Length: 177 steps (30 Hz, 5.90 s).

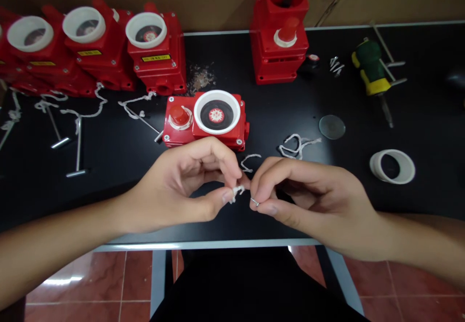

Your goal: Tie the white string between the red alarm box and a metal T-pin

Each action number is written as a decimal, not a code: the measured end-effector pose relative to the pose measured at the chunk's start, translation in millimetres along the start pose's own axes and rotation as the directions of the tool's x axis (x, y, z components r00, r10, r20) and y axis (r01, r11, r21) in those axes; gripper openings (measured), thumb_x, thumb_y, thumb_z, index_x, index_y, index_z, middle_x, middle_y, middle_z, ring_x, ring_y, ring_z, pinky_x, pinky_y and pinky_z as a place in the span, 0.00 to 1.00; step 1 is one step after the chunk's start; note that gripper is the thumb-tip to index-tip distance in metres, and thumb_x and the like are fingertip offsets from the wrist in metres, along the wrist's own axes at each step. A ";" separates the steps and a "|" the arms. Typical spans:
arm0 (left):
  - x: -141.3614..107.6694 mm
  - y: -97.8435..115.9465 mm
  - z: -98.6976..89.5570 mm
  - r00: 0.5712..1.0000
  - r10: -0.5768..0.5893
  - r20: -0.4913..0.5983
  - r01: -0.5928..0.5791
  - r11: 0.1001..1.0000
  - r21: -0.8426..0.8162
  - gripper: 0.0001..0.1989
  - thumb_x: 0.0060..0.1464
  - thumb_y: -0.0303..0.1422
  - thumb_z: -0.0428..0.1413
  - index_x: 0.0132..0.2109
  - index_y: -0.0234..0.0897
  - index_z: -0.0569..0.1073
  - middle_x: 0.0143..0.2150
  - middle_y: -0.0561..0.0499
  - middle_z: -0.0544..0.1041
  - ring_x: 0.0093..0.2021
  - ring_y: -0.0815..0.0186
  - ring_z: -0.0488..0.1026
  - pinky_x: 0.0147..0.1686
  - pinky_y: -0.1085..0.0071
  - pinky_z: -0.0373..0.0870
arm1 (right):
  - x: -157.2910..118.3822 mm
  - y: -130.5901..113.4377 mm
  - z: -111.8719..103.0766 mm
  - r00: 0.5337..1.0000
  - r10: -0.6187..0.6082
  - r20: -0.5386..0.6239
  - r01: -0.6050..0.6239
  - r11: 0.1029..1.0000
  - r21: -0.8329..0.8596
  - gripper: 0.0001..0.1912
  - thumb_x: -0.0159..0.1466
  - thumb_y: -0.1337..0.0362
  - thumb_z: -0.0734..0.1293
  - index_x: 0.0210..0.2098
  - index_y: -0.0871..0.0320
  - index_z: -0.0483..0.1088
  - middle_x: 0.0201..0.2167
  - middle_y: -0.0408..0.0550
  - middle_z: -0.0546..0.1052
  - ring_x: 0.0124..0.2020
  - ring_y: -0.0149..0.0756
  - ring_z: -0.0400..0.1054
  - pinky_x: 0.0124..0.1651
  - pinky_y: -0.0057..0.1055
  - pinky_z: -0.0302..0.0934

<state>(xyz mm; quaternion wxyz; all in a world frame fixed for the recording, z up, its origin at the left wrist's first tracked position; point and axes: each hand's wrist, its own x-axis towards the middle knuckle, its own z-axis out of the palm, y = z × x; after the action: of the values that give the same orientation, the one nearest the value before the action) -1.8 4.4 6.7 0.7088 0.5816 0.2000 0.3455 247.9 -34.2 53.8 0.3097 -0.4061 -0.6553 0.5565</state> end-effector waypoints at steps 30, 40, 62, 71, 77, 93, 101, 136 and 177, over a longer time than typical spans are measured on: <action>-1.2 -2.3 3.5 0.999 0.042 -0.015 -0.042 0.999 0.007 0.11 0.63 0.17 0.66 0.46 0.36 0.78 0.40 0.52 0.81 0.41 0.69 0.82 0.46 0.75 0.83 | -1.5 2.0 -2.1 0.998 -0.045 0.039 0.044 0.999 0.013 0.02 0.74 0.68 0.77 0.43 0.57 0.82 0.39 0.48 0.84 0.38 0.33 0.79 0.39 0.30 0.74; -1.6 -2.1 3.8 1.000 0.019 -0.014 -0.019 1.000 0.023 0.10 0.64 0.19 0.67 0.46 0.37 0.78 0.41 0.53 0.81 0.41 0.68 0.83 0.47 0.74 0.83 | -0.8 -0.6 -2.0 0.998 -0.037 0.049 0.038 0.999 -0.008 0.02 0.75 0.66 0.77 0.43 0.56 0.82 0.39 0.49 0.84 0.36 0.33 0.78 0.39 0.30 0.75; -1.5 -3.7 4.0 0.999 0.050 -0.006 -0.049 0.998 0.026 0.11 0.62 0.16 0.66 0.46 0.35 0.78 0.41 0.54 0.81 0.42 0.71 0.83 0.48 0.78 0.83 | -1.6 0.7 -1.1 0.996 -0.059 0.061 0.060 0.998 -0.018 0.03 0.73 0.72 0.76 0.44 0.58 0.82 0.39 0.48 0.84 0.36 0.31 0.77 0.40 0.28 0.75; -1.2 -4.0 4.0 0.999 0.048 -0.005 -0.048 0.998 0.039 0.11 0.62 0.16 0.65 0.46 0.35 0.79 0.42 0.54 0.81 0.43 0.72 0.83 0.49 0.79 0.83 | -3.3 3.3 -2.0 0.995 -0.069 0.068 0.069 0.998 -0.001 0.06 0.72 0.75 0.76 0.44 0.59 0.81 0.40 0.45 0.83 0.37 0.28 0.76 0.42 0.25 0.74; -1.6 -4.1 3.5 0.999 0.036 -0.007 -0.035 0.998 0.046 0.11 0.63 0.16 0.65 0.46 0.35 0.78 0.43 0.55 0.81 0.43 0.72 0.83 0.49 0.79 0.82 | -3.8 3.0 -0.5 0.996 -0.068 0.062 0.070 0.997 -0.017 0.02 0.74 0.72 0.76 0.44 0.61 0.81 0.40 0.46 0.82 0.38 0.27 0.76 0.43 0.24 0.73; -2.7 -6.5 3.7 0.999 0.037 -0.003 -0.037 0.999 0.022 0.11 0.63 0.17 0.67 0.47 0.35 0.79 0.43 0.52 0.83 0.44 0.69 0.84 0.49 0.74 0.84 | -0.2 10.2 5.8 0.998 -0.045 0.040 0.044 0.999 0.023 0.05 0.73 0.75 0.74 0.45 0.60 0.81 0.41 0.44 0.80 0.37 0.27 0.73 0.42 0.25 0.71; -2.6 -4.6 5.4 0.997 0.075 -0.021 -0.073 0.995 0.065 0.11 0.61 0.17 0.67 0.45 0.36 0.79 0.41 0.53 0.82 0.42 0.69 0.83 0.48 0.75 0.83 | 0.3 6.3 5.5 0.999 -0.032 0.025 0.031 0.999 0.043 0.05 0.73 0.74 0.75 0.43 0.59 0.81 0.40 0.44 0.82 0.37 0.28 0.74 0.42 0.26 0.70; -1.6 -7.6 2.3 0.977 0.212 0.011 -0.207 0.939 0.274 0.09 0.63 0.25 0.73 0.45 0.36 0.81 0.41 0.50 0.86 0.40 0.68 0.84 0.44 0.76 0.82 | 3.3 9.5 3.5 0.995 0.077 0.059 -0.079 0.996 0.038 0.06 0.73 0.62 0.78 0.41 0.58 0.82 0.37 0.45 0.81 0.33 0.29 0.70 0.38 0.28 0.69; 5.3 -21.0 1.4 0.965 0.255 0.054 -0.260 0.956 0.132 0.11 0.63 0.20 0.69 0.47 0.34 0.76 0.42 0.50 0.84 0.42 0.70 0.85 0.46 0.74 0.82 | 4.6 5.9 0.7 0.993 0.115 -0.028 -0.117 0.987 -0.108 0.11 0.64 0.54 0.86 0.37 0.50 0.85 0.34 0.43 0.85 0.34 0.32 0.77 0.38 0.25 0.72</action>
<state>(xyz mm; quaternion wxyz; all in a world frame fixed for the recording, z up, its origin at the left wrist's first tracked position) 8.1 5.5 -12.5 0.6192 0.6567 0.1331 0.4094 246.2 -30.2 47.7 0.2612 -0.4659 -0.6566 0.5325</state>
